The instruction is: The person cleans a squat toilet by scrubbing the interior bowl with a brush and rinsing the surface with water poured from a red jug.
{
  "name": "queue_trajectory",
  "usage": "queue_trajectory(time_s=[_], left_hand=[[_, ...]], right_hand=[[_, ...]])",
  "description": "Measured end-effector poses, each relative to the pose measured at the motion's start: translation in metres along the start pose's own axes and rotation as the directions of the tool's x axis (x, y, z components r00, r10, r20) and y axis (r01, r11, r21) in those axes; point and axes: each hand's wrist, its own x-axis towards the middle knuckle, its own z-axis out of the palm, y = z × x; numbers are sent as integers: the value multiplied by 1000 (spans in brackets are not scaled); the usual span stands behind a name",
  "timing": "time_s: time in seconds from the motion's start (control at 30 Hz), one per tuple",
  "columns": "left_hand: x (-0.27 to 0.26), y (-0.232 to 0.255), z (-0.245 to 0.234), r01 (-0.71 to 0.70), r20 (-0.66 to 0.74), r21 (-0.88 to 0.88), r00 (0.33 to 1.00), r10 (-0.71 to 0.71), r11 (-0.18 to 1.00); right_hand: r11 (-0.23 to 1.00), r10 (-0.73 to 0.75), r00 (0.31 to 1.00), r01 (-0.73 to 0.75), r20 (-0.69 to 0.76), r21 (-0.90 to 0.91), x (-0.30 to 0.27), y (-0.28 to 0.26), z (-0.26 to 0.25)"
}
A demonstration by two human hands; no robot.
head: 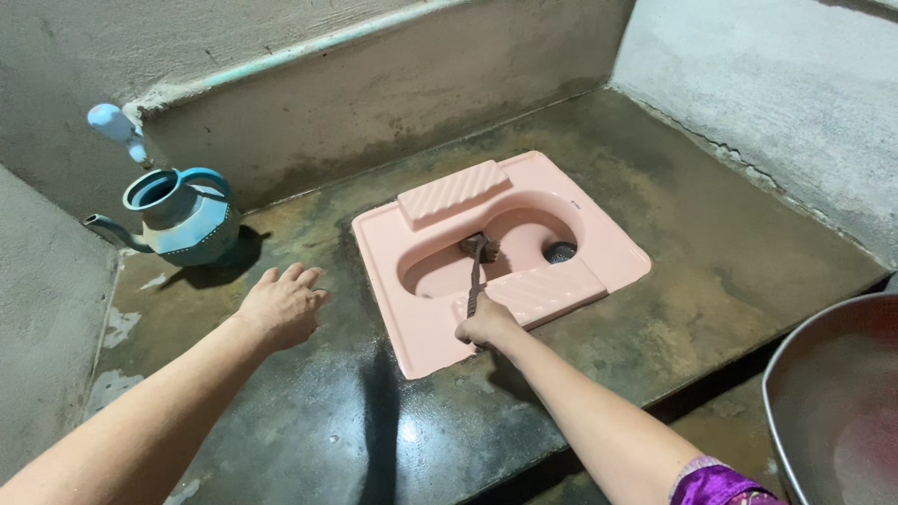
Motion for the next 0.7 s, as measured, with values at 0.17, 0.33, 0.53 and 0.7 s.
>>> queue_trajectory(time_s=[0.17,0.33,0.53,0.7], left_hand=[[-3,0,-5,21,24,14,999,-22,1000],[-2,5,-10,6,-13,-29,1000,-7,1000],[2,9,-8,-3,-4,-35,1000,3,999],[1,9,-2,25,25,-19,999,-25,1000]], right_hand=[[995,-25,991,38,128,-95,-27,-27,16],[960,-80,993,52,90,276,-33,-35,45],[826,-18,998,-23,68,564,-25,-49,81],[881,147,987,-100,-66,462,-7,-40,58]])
